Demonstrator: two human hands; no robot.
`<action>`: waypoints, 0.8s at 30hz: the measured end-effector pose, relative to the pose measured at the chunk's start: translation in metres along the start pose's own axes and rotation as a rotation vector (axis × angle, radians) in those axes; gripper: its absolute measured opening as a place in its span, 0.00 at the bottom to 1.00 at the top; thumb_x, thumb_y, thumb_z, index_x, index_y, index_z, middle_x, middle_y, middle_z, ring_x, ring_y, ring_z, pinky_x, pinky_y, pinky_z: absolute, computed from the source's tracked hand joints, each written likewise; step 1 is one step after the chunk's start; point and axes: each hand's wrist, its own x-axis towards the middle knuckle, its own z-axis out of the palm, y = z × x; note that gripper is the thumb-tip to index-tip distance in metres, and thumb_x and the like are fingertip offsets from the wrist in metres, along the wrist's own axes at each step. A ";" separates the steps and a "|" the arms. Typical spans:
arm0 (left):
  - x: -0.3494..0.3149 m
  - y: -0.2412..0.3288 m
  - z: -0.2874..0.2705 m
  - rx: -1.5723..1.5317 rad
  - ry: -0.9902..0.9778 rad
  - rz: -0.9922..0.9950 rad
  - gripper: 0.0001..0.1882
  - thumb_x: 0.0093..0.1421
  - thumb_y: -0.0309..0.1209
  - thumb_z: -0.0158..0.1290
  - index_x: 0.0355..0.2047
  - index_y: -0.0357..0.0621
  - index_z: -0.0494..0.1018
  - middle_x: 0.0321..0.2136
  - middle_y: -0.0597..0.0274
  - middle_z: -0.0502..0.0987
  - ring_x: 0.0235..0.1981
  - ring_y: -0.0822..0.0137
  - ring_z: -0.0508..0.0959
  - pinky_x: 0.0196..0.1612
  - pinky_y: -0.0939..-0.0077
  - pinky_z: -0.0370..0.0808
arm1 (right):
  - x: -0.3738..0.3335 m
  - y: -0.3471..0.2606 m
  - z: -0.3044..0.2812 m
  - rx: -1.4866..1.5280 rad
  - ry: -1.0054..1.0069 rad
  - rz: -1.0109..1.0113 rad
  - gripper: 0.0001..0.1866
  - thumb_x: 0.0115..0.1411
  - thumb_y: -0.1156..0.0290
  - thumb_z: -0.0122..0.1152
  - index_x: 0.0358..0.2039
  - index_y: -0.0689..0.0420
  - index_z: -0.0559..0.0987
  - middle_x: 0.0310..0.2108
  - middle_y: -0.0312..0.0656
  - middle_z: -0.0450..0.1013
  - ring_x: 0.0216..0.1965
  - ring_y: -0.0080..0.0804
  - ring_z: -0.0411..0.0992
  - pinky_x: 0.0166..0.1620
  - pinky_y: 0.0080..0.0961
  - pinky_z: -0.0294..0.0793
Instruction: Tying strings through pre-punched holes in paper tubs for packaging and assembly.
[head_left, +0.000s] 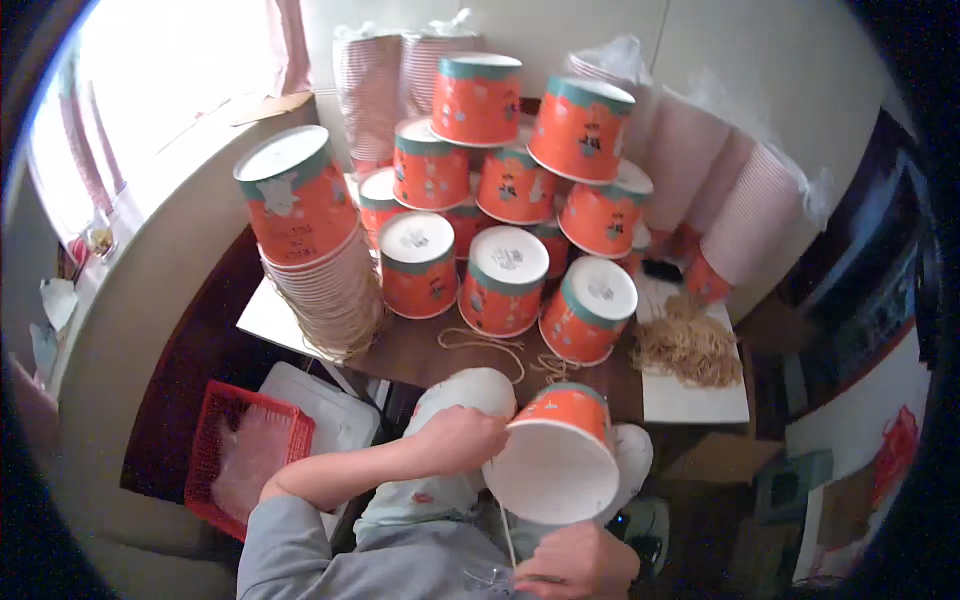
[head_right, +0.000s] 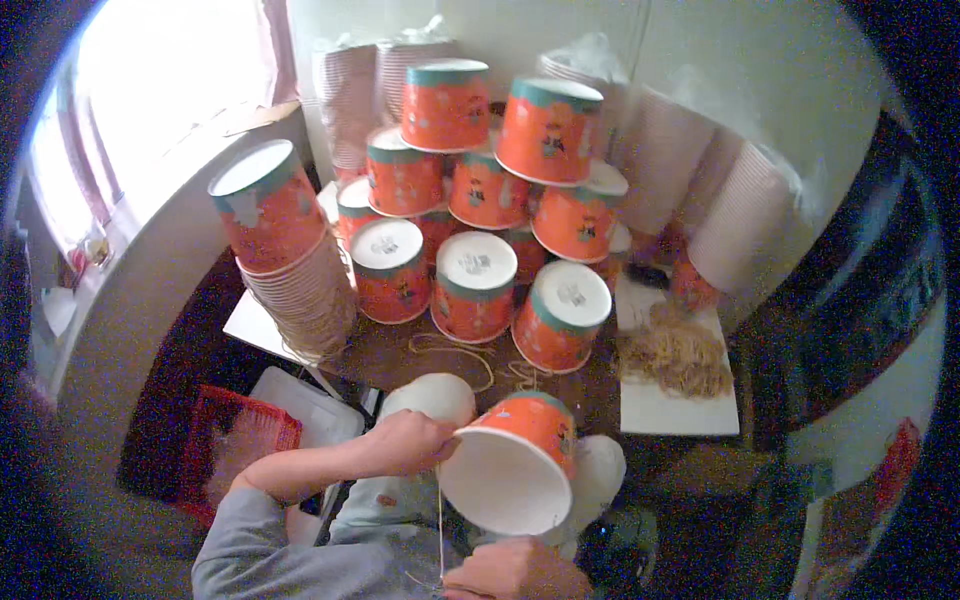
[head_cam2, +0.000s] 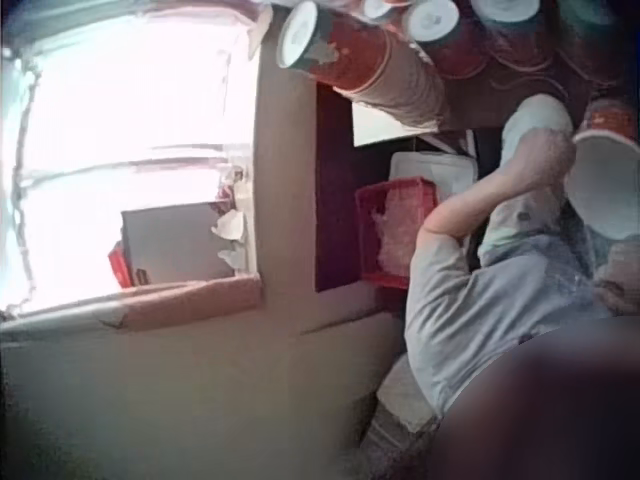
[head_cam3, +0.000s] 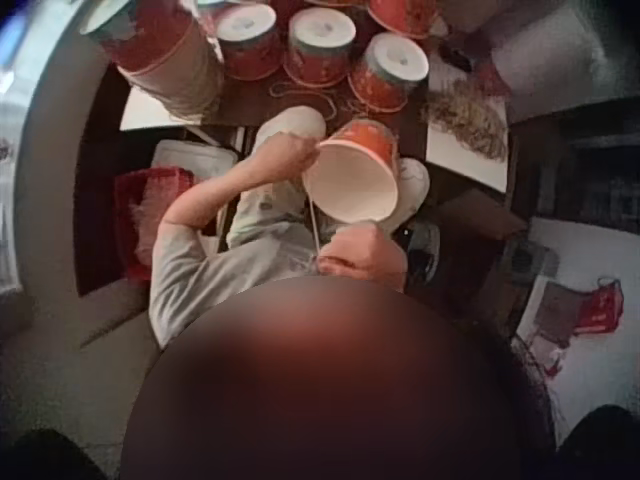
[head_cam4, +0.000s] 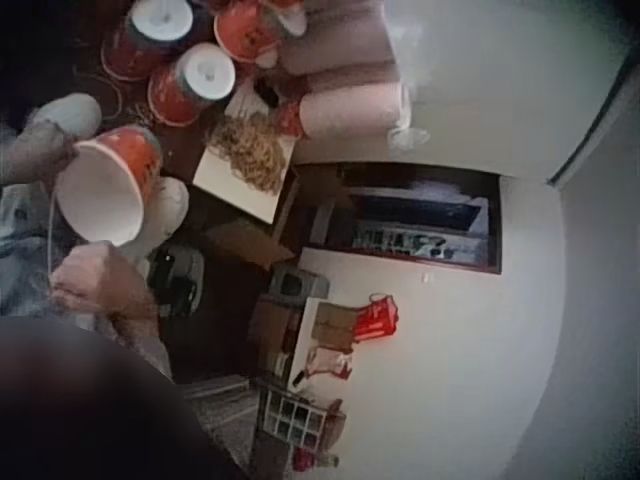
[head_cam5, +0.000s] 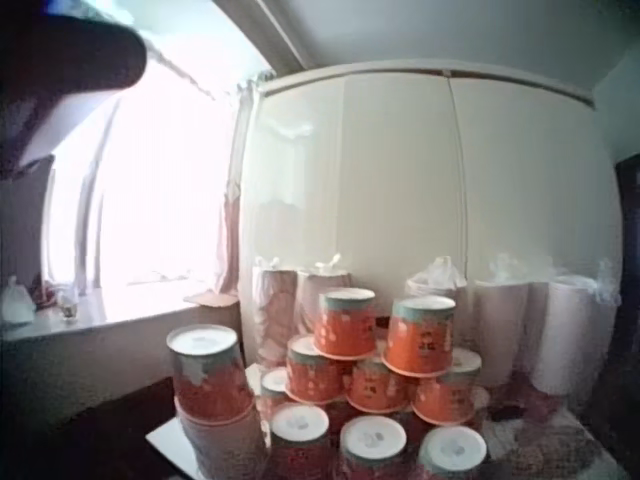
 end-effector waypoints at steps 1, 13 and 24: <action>-0.001 -0.002 -0.005 -0.114 0.123 0.006 0.13 0.54 0.37 0.45 0.23 0.39 0.67 0.16 0.52 0.72 0.18 0.53 0.74 0.20 0.59 0.70 | 0.002 -0.009 -0.004 -0.114 0.007 0.002 0.09 0.49 0.64 0.59 0.26 0.54 0.73 0.17 0.38 0.65 0.17 0.34 0.65 0.21 0.31 0.63; -0.074 -0.119 -0.167 -0.087 1.578 -0.073 0.15 0.48 0.20 0.50 0.39 0.35 0.70 0.31 0.50 0.75 0.34 0.65 0.77 0.35 0.75 0.72 | 0.177 0.021 -0.011 -1.021 0.200 -0.368 0.06 0.41 0.70 0.54 0.16 0.52 0.65 0.15 0.34 0.61 0.19 0.29 0.64 0.24 0.27 0.64; -0.054 -0.244 -0.223 0.072 1.826 -0.254 0.20 0.50 0.25 0.49 0.45 0.41 0.68 0.35 0.48 0.74 0.36 0.56 0.75 0.37 0.70 0.72 | 0.315 0.103 0.005 -1.176 0.460 -0.539 0.02 0.44 0.71 0.48 0.19 0.53 0.69 0.18 0.36 0.64 0.25 0.30 0.65 0.33 0.26 0.65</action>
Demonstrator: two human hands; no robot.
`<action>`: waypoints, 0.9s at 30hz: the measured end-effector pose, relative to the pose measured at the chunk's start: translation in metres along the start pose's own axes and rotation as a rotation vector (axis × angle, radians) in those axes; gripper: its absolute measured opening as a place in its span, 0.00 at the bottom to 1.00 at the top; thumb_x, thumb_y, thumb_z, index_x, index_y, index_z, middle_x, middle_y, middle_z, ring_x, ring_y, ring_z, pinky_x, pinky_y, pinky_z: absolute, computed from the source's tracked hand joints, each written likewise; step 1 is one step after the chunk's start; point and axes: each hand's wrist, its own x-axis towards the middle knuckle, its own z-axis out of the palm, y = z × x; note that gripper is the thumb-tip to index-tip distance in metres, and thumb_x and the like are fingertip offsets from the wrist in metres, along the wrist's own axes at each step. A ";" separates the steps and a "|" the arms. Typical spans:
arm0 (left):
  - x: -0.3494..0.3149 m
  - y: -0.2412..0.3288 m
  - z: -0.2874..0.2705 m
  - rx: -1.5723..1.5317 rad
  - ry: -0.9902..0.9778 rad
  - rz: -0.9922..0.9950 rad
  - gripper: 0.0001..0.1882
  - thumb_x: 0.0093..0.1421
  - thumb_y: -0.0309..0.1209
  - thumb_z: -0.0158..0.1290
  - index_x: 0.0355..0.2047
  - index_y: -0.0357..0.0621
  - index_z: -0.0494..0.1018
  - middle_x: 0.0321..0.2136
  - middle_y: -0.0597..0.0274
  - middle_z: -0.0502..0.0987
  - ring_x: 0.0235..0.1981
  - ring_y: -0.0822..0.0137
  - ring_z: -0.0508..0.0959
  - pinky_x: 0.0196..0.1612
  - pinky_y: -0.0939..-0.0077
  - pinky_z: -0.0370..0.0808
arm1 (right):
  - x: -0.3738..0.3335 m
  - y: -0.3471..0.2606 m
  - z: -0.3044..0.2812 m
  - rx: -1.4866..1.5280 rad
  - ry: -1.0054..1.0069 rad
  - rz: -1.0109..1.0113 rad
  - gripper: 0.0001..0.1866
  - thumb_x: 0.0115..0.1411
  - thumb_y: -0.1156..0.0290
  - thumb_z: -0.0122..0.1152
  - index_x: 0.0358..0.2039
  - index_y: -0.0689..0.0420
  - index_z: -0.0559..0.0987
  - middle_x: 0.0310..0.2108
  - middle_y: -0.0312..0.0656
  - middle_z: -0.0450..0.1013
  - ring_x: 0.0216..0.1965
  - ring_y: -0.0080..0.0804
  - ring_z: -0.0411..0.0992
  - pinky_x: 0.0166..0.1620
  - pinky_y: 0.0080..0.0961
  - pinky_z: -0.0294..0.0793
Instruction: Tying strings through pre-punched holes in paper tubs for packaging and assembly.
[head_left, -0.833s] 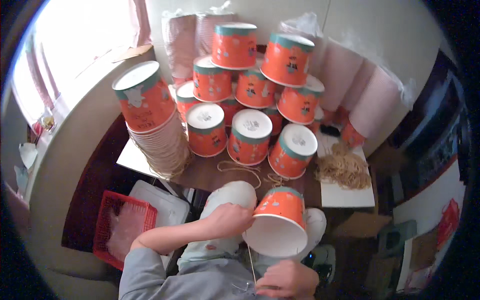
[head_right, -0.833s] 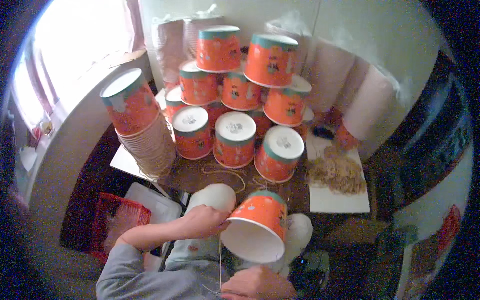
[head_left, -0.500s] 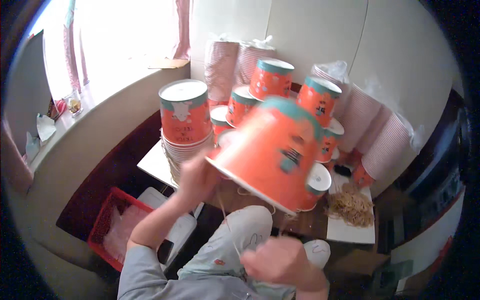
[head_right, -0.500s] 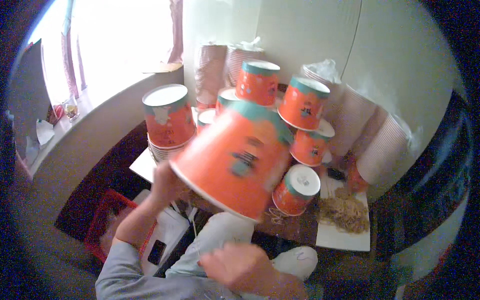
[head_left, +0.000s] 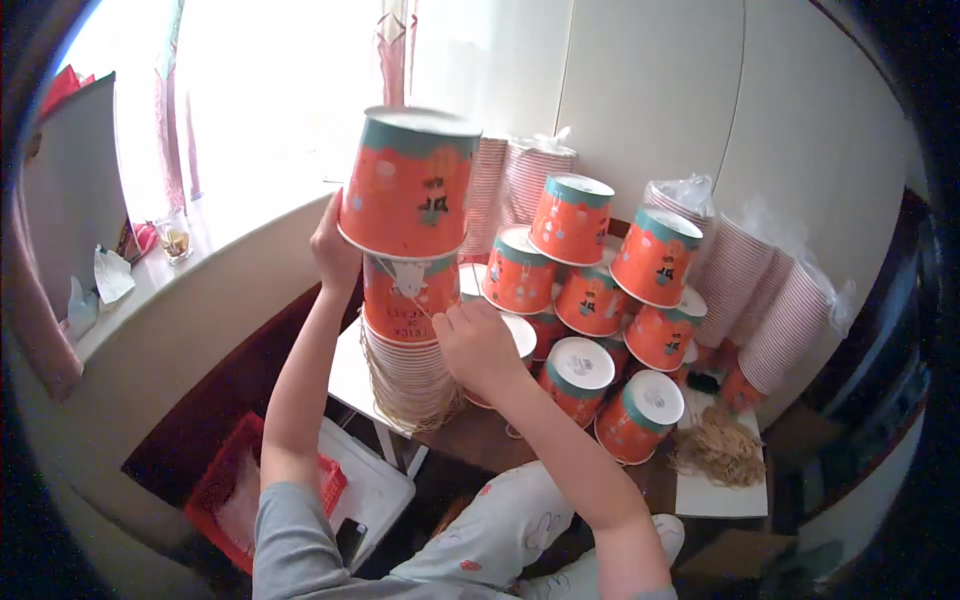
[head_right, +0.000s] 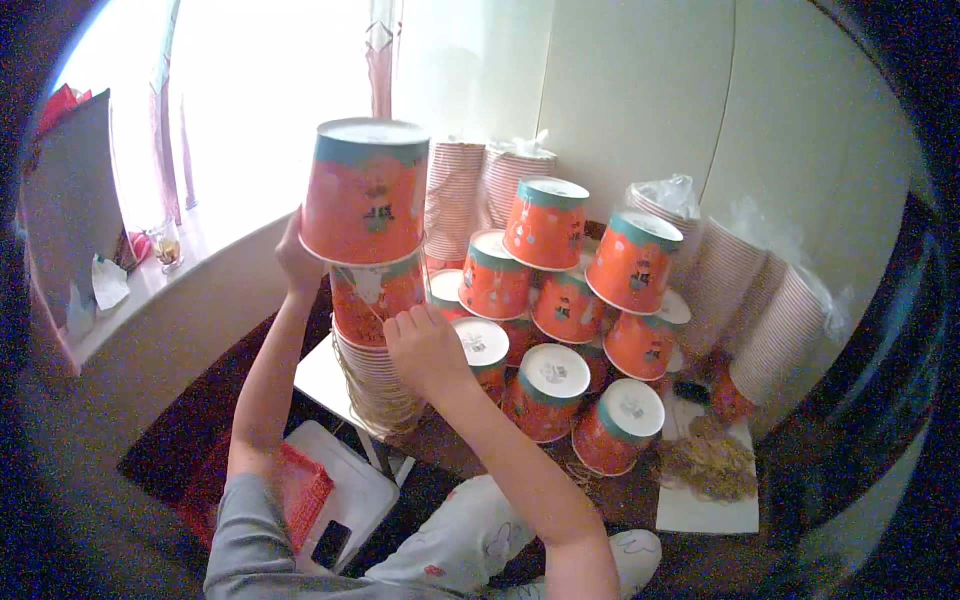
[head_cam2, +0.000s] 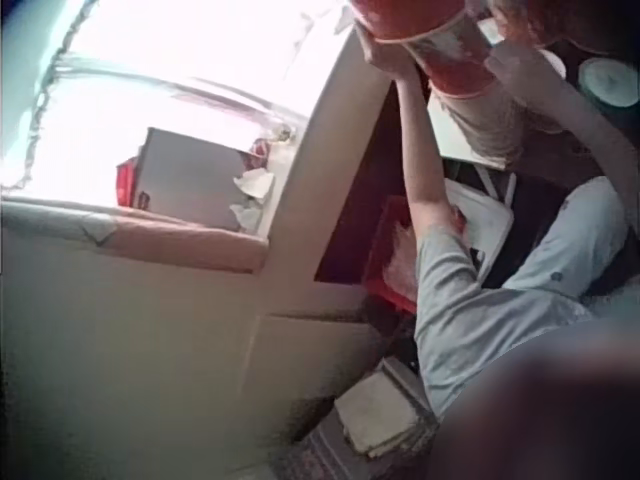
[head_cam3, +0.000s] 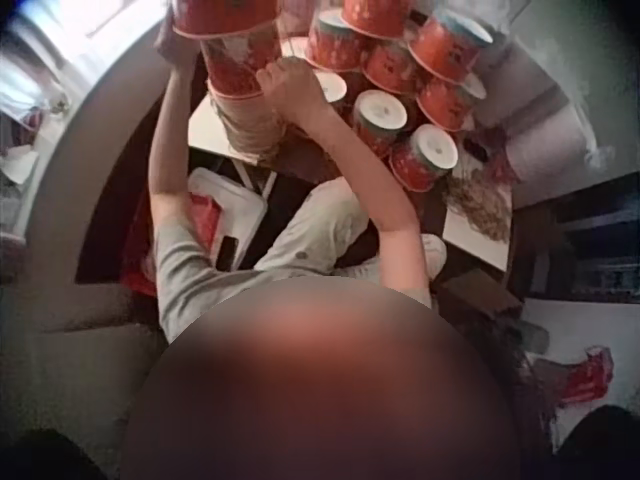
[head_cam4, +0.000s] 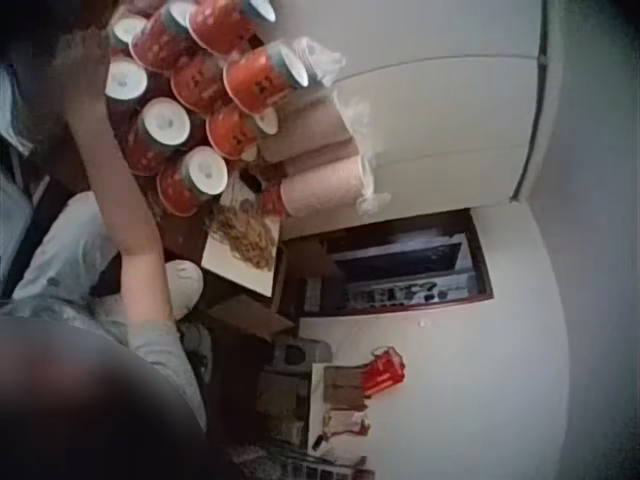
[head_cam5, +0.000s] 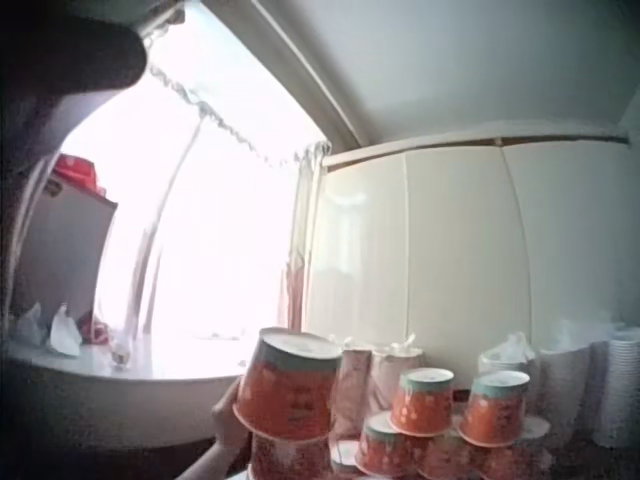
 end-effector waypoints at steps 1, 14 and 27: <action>-0.002 -0.006 0.003 0.008 -0.048 -0.019 0.19 0.50 0.25 0.49 0.45 0.40 0.67 0.36 0.47 0.73 0.38 0.56 0.75 0.38 0.70 0.72 | 0.002 -0.002 0.008 0.001 -0.061 0.010 0.02 0.44 0.71 0.48 0.19 0.53 0.69 0.18 0.36 0.65 0.26 0.30 0.65 0.33 0.27 0.65; -0.058 -0.062 -0.019 -0.140 -0.635 -0.184 0.18 0.57 0.25 0.41 0.49 0.40 0.61 0.40 0.52 0.73 0.43 0.68 0.71 0.44 0.73 0.68 | -0.032 -0.023 0.039 0.105 -0.192 0.075 0.04 0.44 0.72 0.47 0.21 0.55 0.70 0.21 0.39 0.67 0.29 0.33 0.66 0.38 0.29 0.65; -0.008 0.041 -0.031 0.266 -0.558 0.414 0.21 0.53 0.36 0.49 0.48 0.46 0.64 0.49 0.57 0.64 0.55 0.57 0.59 0.56 0.63 0.55 | -0.077 -0.035 0.035 0.213 -0.364 0.249 0.13 0.45 0.72 0.48 0.34 0.58 0.72 0.34 0.43 0.69 0.41 0.37 0.65 0.46 0.33 0.61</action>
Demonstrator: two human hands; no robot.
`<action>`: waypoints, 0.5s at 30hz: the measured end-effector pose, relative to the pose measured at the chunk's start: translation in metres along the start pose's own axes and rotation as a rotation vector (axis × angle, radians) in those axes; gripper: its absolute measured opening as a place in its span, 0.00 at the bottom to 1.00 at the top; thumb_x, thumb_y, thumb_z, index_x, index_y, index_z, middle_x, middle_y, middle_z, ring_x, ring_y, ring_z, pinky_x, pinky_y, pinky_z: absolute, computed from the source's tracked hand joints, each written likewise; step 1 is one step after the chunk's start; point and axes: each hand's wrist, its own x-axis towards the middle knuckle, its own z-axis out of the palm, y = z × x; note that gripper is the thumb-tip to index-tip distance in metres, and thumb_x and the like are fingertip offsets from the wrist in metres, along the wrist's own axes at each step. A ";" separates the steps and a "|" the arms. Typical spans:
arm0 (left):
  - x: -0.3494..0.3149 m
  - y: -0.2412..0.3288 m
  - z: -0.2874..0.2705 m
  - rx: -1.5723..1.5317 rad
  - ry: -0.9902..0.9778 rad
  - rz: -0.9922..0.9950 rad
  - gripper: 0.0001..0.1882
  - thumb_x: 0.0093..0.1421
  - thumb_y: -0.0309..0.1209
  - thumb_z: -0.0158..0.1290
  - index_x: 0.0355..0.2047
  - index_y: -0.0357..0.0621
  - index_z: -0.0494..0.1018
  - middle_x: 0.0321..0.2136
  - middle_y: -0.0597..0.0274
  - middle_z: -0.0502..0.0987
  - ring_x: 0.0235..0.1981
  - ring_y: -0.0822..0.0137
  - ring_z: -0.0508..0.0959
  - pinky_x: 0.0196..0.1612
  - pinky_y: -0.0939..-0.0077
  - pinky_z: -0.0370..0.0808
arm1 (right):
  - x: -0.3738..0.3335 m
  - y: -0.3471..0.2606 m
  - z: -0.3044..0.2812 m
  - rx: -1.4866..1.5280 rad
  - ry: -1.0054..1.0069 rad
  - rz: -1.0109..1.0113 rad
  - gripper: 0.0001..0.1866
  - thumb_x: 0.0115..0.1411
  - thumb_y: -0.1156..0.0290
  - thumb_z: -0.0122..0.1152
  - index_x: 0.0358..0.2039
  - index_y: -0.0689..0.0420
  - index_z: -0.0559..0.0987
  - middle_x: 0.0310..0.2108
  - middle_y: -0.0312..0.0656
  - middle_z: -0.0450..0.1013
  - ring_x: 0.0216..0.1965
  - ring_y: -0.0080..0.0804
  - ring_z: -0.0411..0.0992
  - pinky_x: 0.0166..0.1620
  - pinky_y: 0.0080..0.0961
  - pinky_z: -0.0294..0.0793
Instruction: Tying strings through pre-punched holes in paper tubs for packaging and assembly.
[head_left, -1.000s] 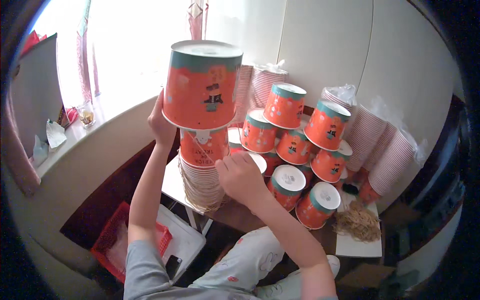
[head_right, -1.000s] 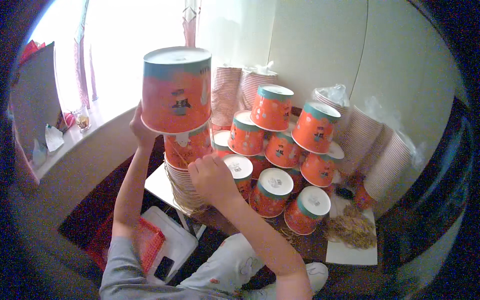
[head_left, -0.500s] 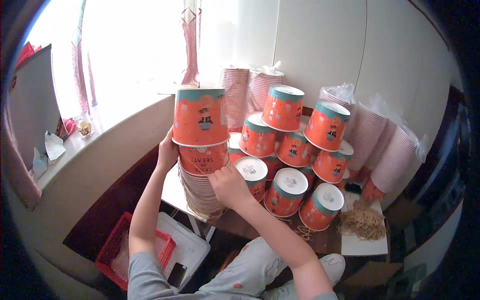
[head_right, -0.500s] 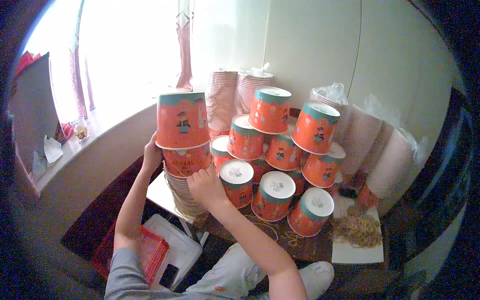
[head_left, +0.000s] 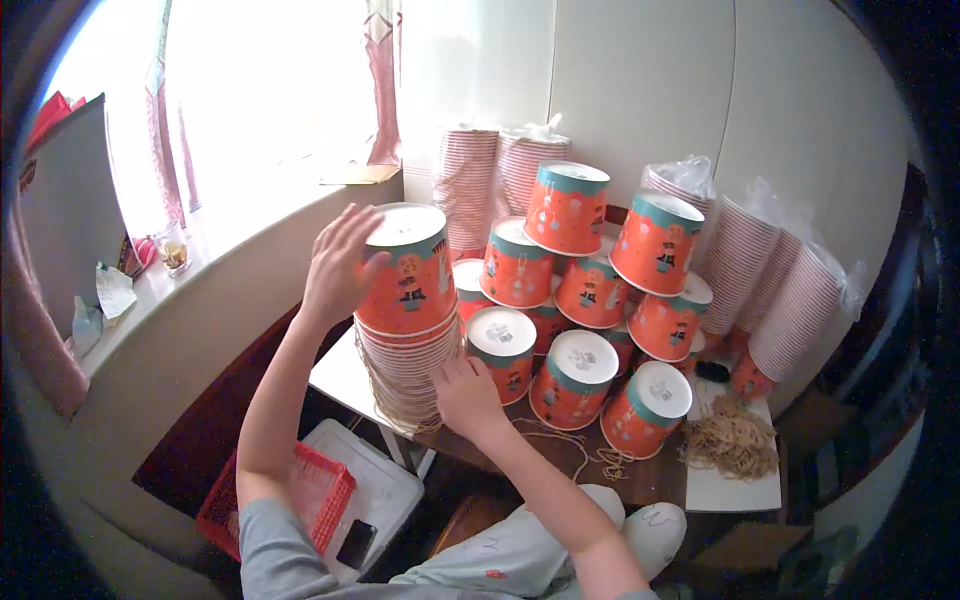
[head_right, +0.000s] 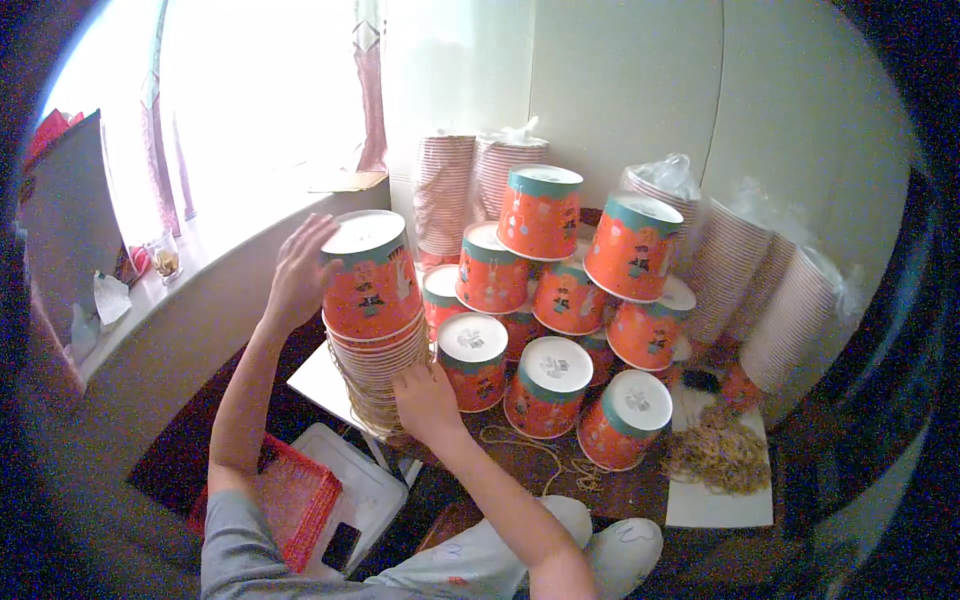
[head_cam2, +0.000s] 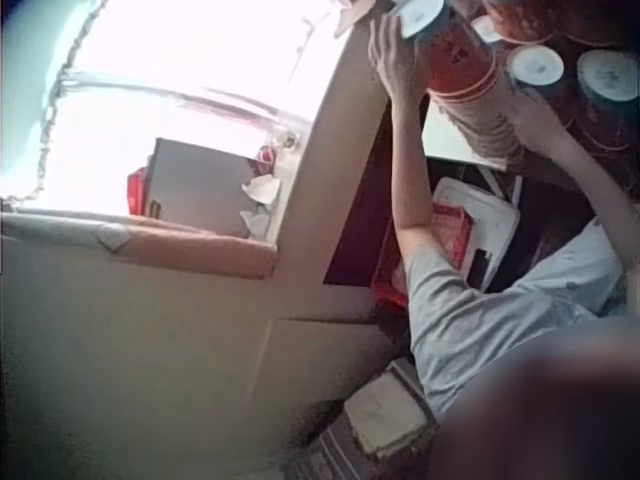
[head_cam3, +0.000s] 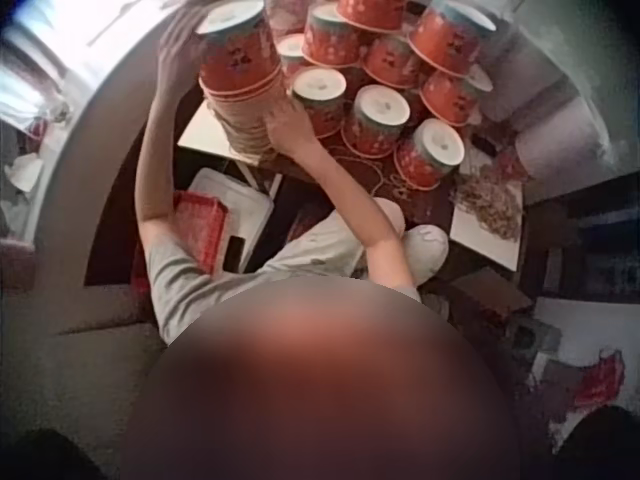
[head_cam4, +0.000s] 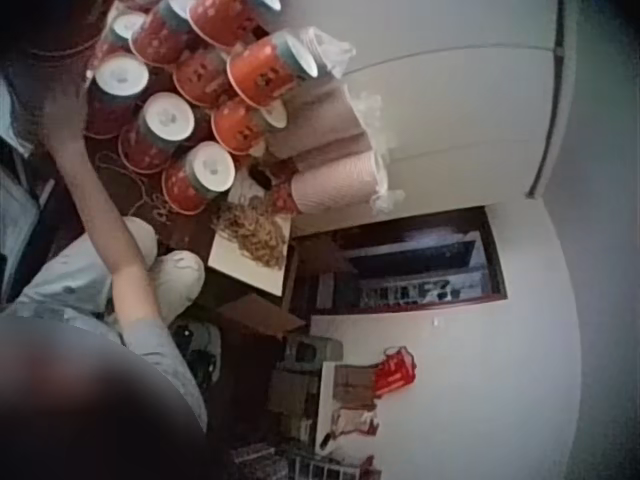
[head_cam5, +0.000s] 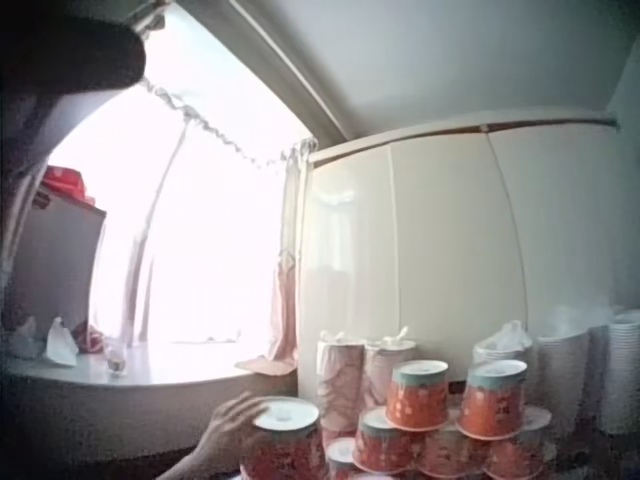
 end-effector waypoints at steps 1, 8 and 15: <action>0.002 0.003 0.002 0.083 -0.086 0.037 0.20 0.52 0.37 0.50 0.46 0.47 0.66 0.49 0.57 0.65 0.55 0.58 0.60 0.56 0.63 0.55 | -0.005 0.001 0.003 0.001 0.003 -0.003 0.13 0.45 0.72 0.48 0.34 0.58 0.72 0.34 0.43 0.69 0.41 0.37 0.65 0.46 0.33 0.61; -0.005 0.002 0.017 -0.130 -0.105 -0.004 0.14 0.48 0.37 0.53 0.33 0.44 0.71 0.35 0.61 0.73 0.40 0.59 0.70 0.48 0.63 0.63 | -0.040 0.012 0.005 0.088 0.136 -0.014 0.17 0.47 0.72 0.47 0.40 0.60 0.70 0.43 0.46 0.65 0.48 0.39 0.61 0.50 0.35 0.60; -0.008 0.012 0.017 -0.103 -0.138 0.012 0.15 0.48 0.36 0.53 0.35 0.44 0.70 0.37 0.60 0.72 0.42 0.58 0.69 0.47 0.63 0.64 | -0.087 0.037 -0.004 0.269 -0.144 -0.059 0.15 0.45 0.71 0.49 0.36 0.58 0.74 0.39 0.46 0.68 0.44 0.40 0.65 0.47 0.35 0.63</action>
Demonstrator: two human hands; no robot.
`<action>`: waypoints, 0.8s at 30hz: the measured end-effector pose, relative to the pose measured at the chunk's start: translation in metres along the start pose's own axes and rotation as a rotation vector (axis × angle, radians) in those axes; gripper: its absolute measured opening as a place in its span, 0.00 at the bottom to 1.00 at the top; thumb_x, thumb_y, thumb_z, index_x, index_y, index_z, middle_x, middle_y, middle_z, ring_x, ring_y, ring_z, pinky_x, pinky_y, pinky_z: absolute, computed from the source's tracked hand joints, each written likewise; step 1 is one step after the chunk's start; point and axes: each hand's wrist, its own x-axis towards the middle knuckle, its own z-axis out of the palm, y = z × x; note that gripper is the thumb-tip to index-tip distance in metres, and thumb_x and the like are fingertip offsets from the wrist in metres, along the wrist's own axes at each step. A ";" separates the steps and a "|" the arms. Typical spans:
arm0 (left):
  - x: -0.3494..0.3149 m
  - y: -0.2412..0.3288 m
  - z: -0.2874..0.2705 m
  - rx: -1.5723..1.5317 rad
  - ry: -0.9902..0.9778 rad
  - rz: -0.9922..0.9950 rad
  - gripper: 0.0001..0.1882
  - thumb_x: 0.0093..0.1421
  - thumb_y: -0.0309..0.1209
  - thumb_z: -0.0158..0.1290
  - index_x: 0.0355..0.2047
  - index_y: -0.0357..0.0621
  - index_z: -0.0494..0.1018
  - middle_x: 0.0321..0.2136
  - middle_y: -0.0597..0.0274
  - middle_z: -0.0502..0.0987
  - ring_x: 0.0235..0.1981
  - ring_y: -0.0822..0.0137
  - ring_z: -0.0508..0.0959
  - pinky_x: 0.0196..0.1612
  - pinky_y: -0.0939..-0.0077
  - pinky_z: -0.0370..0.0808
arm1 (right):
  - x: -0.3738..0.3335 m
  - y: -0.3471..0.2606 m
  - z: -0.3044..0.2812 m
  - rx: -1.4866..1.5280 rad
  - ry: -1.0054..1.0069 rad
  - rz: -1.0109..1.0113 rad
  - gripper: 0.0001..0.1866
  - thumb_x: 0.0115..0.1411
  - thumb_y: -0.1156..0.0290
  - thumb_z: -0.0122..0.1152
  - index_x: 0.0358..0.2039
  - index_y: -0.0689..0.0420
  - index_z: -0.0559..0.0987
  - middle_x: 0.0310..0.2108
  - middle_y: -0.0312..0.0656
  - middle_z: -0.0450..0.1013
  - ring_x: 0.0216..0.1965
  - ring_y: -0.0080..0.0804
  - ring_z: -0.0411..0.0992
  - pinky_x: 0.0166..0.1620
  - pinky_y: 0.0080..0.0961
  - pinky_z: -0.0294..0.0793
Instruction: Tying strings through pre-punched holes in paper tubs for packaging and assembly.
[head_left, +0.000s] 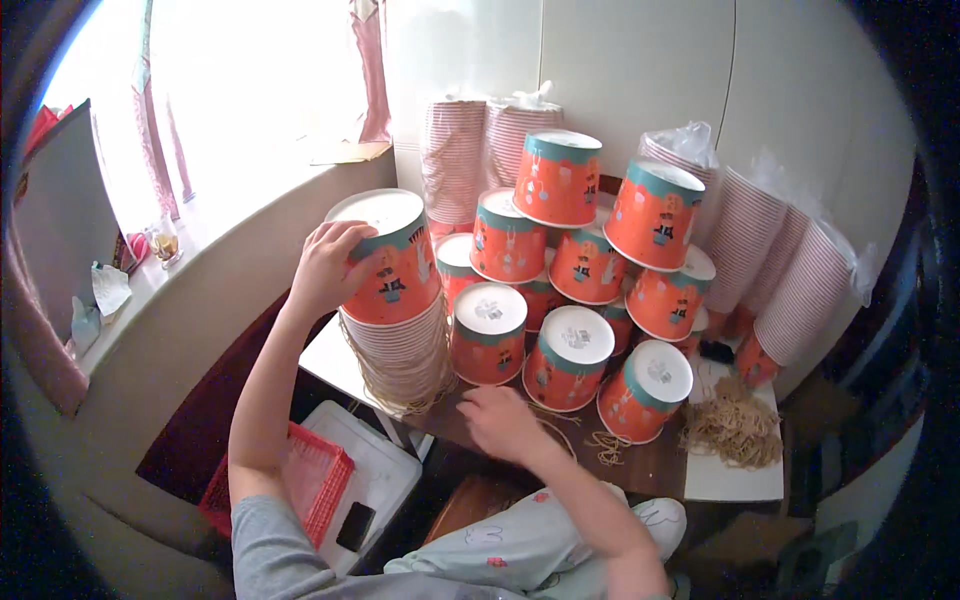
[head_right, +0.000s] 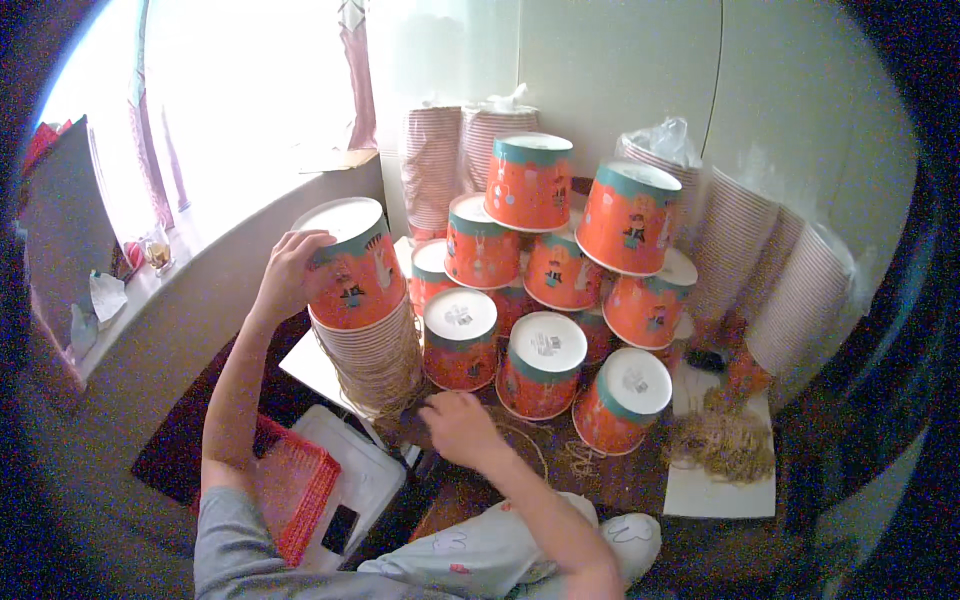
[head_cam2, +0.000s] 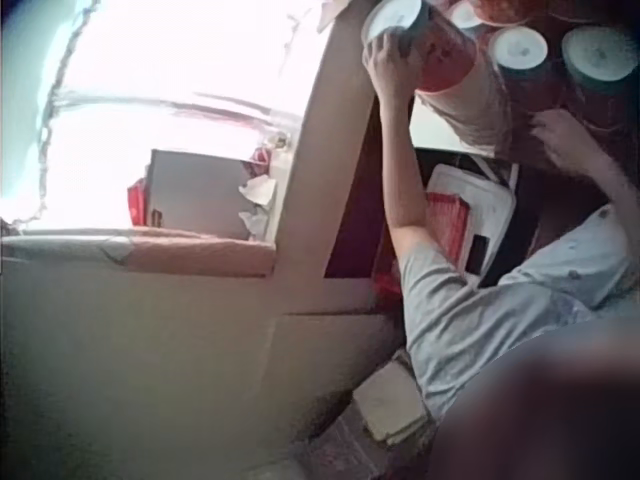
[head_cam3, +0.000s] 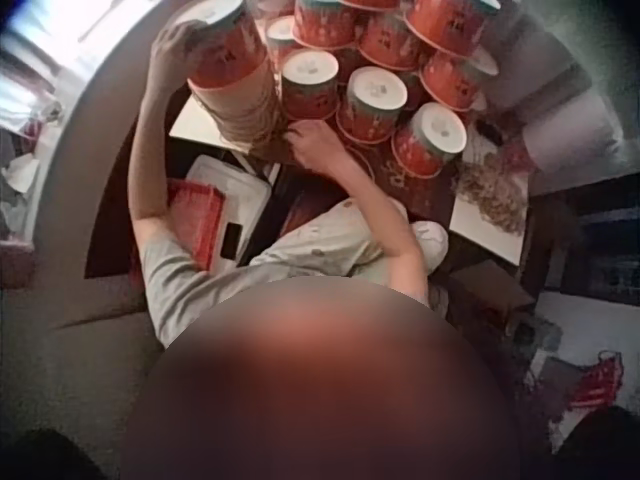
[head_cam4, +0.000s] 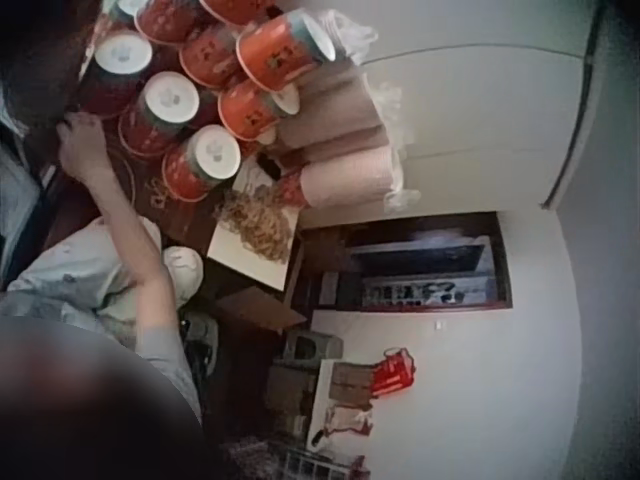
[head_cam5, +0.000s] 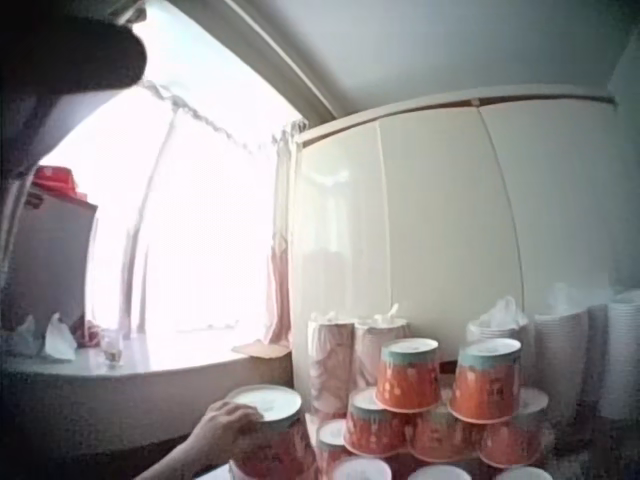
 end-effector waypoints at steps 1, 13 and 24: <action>-0.001 0.000 -0.001 0.009 0.007 -0.001 0.15 0.48 0.37 0.53 0.36 0.44 0.70 0.38 0.58 0.72 0.43 0.58 0.69 0.47 0.63 0.64 | -0.004 0.009 -0.010 0.028 -0.128 0.068 0.12 0.45 0.70 0.50 0.32 0.58 0.74 0.35 0.46 0.70 0.41 0.41 0.67 0.42 0.35 0.68; -0.087 0.116 0.105 -0.309 -0.181 0.101 0.09 0.48 0.30 0.49 0.29 0.41 0.70 0.31 0.56 0.70 0.35 0.55 0.70 0.38 0.62 0.66 | -0.103 0.069 -0.040 0.028 -0.573 0.683 0.13 0.49 0.67 0.54 0.34 0.60 0.73 0.35 0.48 0.70 0.40 0.44 0.68 0.43 0.36 0.68; -0.138 0.194 0.219 -0.449 -0.556 0.124 0.10 0.46 0.29 0.51 0.30 0.41 0.71 0.31 0.53 0.69 0.35 0.54 0.70 0.38 0.62 0.68 | -0.136 0.084 -0.037 0.275 -0.392 0.849 0.14 0.47 0.63 0.58 0.30 0.59 0.75 0.29 0.45 0.73 0.32 0.37 0.72 0.36 0.31 0.71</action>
